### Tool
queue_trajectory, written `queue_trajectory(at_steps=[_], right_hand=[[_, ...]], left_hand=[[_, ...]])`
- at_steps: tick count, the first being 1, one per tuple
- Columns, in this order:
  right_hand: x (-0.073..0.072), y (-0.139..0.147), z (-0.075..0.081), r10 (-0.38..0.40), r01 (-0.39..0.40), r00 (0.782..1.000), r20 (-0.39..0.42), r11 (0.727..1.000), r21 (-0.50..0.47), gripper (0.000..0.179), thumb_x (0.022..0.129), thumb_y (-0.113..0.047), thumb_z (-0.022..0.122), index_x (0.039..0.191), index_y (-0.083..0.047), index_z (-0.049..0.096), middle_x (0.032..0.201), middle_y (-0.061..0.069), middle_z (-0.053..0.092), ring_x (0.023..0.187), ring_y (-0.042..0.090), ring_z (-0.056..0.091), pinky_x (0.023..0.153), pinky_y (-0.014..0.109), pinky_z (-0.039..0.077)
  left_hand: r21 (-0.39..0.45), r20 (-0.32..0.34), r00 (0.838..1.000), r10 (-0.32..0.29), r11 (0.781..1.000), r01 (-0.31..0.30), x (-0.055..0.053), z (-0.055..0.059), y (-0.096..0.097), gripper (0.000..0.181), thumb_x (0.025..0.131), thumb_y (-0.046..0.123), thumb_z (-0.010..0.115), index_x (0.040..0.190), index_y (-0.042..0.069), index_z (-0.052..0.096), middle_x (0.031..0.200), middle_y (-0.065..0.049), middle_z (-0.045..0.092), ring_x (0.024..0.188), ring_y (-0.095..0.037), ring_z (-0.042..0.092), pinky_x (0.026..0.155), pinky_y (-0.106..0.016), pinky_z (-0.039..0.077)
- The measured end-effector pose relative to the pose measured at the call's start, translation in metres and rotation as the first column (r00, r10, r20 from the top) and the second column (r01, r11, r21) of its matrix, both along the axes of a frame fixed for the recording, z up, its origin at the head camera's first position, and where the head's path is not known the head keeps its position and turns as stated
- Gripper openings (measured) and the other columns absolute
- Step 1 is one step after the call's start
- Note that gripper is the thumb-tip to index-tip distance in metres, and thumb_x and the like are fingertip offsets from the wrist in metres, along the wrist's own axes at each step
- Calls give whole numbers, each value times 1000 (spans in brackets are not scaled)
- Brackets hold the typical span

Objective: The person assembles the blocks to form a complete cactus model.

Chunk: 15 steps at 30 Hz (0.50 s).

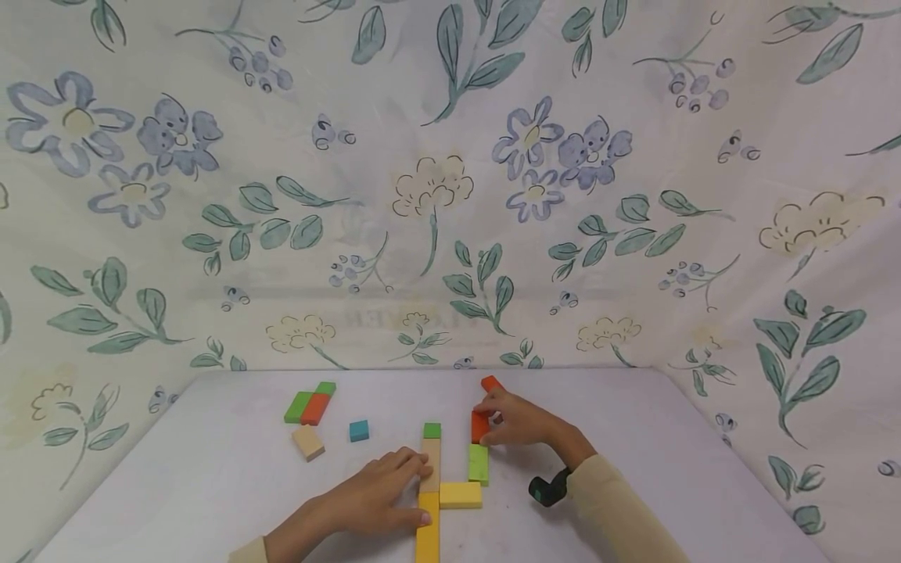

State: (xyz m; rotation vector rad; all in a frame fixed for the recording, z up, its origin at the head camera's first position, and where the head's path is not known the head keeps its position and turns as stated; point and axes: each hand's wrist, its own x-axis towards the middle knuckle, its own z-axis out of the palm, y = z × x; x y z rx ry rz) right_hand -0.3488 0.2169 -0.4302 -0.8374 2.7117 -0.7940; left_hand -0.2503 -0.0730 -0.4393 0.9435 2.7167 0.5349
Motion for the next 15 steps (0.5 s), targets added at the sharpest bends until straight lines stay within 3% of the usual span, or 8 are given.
queue_trajectory(at_steps=[15], right_hand=[[1,-1,2,10,-10,999,35,1000,6,48,84,-27,81,127,-8,67,120,4,59,108,19,61,95,38,56]], left_hand=[[4,-14,1000,-21,1000,21,2,3,-1,64,88,63,64,137,22,53,140,0,48,118,-16,51,103,-47,48]])
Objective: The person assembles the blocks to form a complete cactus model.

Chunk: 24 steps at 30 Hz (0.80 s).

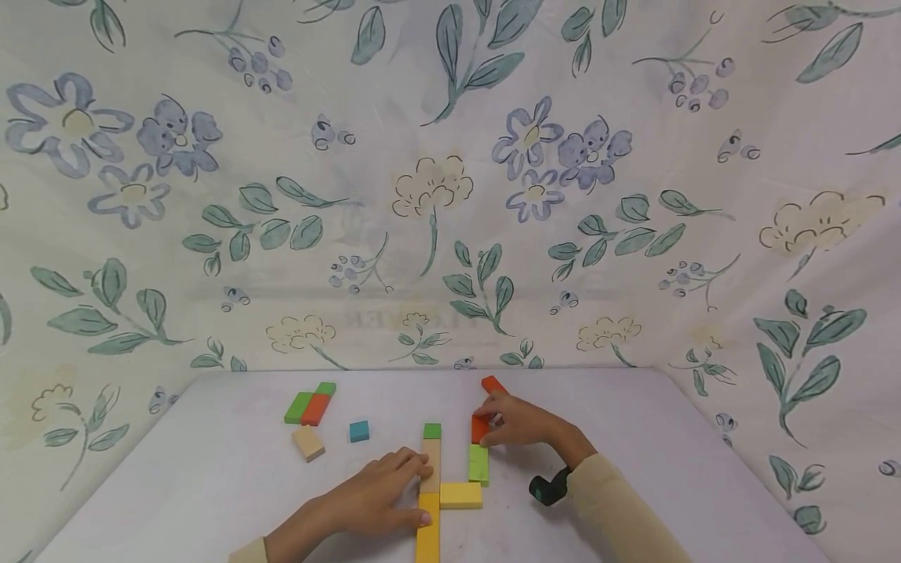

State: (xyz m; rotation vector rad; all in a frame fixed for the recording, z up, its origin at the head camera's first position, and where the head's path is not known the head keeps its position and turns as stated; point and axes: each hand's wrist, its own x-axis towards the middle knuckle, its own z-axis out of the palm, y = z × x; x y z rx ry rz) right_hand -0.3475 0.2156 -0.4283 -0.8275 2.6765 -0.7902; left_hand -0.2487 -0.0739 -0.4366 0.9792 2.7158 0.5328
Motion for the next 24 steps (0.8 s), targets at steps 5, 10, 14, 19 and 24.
queue_trajectory(at_steps=[5,10,14,19,24], right_hand=[[1,0,0,-8,7,1000,16,1000,7,48,85,-28,81,127,-9,68,121,3,60,109,20,60,96,39,56],[2,3,-3,-9,9,1000,9,1000,21,47,85,-31,80,127,-12,68,121,0,61,108,18,59,95,39,56],[5,4,-5,-2,3,1000,-16,999,43,51,85,-35,80,129,-13,67,119,-4,62,106,16,58,95,38,56],[13,3,-3,-21,23,999,-34,998,60,58,83,-42,80,130,-11,66,127,0,62,105,17,58,95,40,56],[21,1,0,-67,68,998,-15,995,67,64,81,-46,80,132,-10,65,142,9,56,120,26,57,103,50,50]], left_hand=[[-5,1,1000,0,1000,0,0,0,1,65,88,63,64,138,22,52,141,0,48,119,-16,50,104,-47,48],[-1,5,1000,-3,1000,3,-1,-2,1,64,88,63,64,137,24,52,141,1,48,118,-15,50,103,-46,48],[6,10,1000,-4,1000,4,-1,-3,1,62,88,63,64,136,25,52,139,3,48,118,-13,50,103,-44,47],[8,11,1000,-9,1000,9,-2,-5,0,62,88,64,63,135,25,51,140,4,47,120,-13,49,103,-44,47],[-2,15,1000,4,1000,-4,-3,-6,-1,63,88,65,62,136,26,51,142,3,46,123,-15,49,105,-47,46]])
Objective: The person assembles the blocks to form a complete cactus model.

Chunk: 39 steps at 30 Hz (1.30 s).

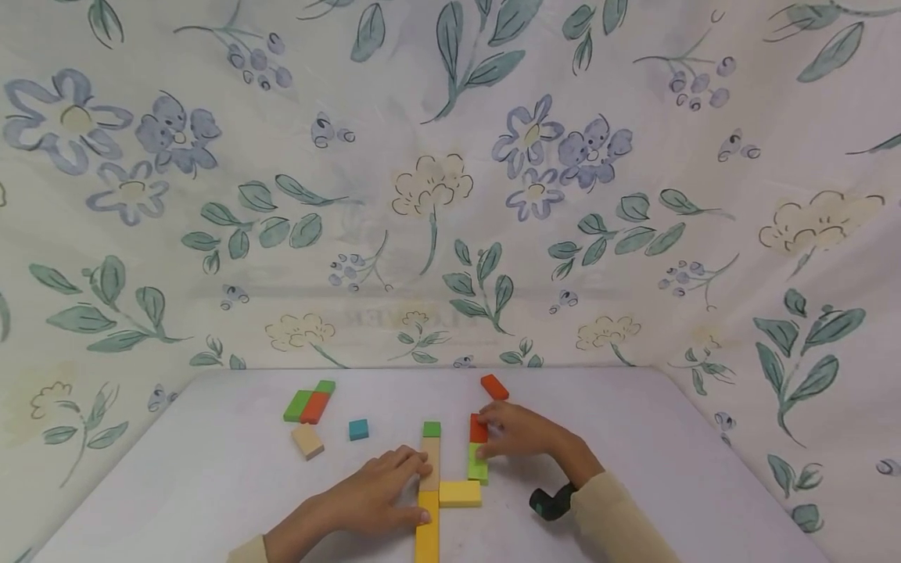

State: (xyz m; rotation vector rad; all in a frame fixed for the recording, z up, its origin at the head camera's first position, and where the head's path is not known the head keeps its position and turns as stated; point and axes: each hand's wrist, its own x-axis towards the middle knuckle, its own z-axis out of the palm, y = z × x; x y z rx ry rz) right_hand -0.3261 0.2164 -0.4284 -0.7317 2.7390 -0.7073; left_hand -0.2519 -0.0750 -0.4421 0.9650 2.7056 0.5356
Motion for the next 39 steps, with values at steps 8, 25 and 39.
queue_trajectory(at_steps=[8,25,39], right_hand=[[10,-4,-8,14,-12,1000,-25,999,48,85,75,-56,81,140,-6,57,151,12,45,136,31,47,110,53,43],[25,-17,3,-1,12,999,-54,980,198,108,66,-74,77,146,-7,49,156,12,39,134,30,49,106,53,47],[29,-24,3,26,-7,996,-84,974,226,110,64,-72,79,145,-3,50,151,10,43,123,24,55,104,48,50]], left_hand=[[16,17,1000,-9,1000,8,2,-3,0,63,89,64,62,136,24,51,142,1,47,125,-17,49,105,-48,45],[12,-15,1000,-20,1000,20,-1,3,-1,61,88,66,62,134,26,52,141,3,47,122,-14,49,103,-45,47],[17,3,1000,-10,1000,10,-1,1,-2,60,88,64,63,133,24,53,141,2,48,123,-15,50,104,-47,47]])
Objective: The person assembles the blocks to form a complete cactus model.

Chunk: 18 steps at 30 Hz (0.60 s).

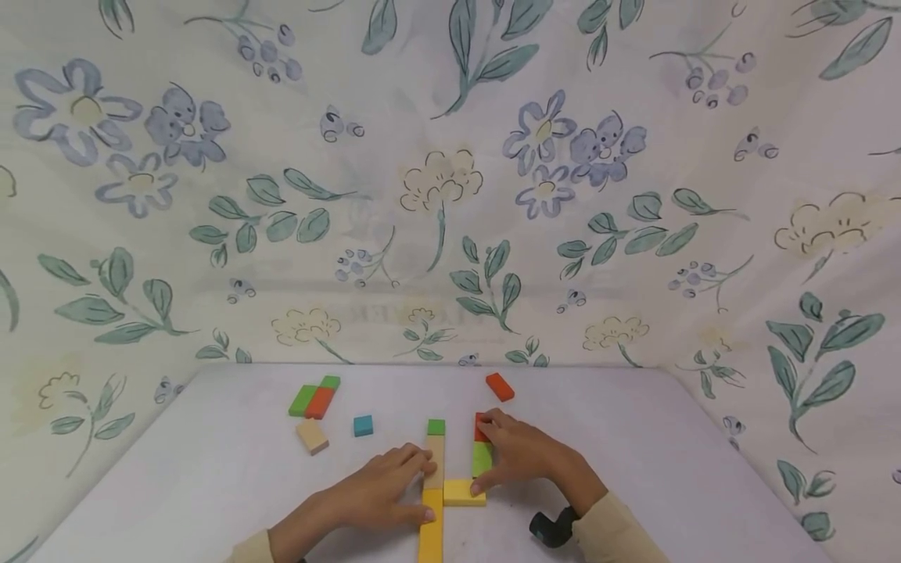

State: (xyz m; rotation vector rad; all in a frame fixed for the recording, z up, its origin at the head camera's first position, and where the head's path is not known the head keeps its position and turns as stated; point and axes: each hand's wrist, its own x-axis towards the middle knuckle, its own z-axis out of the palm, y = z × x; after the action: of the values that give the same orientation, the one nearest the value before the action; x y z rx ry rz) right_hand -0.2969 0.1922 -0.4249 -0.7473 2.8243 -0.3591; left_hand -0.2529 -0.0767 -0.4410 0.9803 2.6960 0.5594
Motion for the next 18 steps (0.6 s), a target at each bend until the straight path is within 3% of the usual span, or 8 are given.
queue_trajectory(at_steps=[18], right_hand=[[4,-2,2,-18,18,1000,1,999,34,107,65,-70,79,144,-4,51,150,9,45,128,27,54,105,49,49]], left_hand=[[-6,-21,1000,-1,1000,1,1,1,2,62,88,62,64,134,22,54,140,1,49,123,-16,51,104,-48,47]])
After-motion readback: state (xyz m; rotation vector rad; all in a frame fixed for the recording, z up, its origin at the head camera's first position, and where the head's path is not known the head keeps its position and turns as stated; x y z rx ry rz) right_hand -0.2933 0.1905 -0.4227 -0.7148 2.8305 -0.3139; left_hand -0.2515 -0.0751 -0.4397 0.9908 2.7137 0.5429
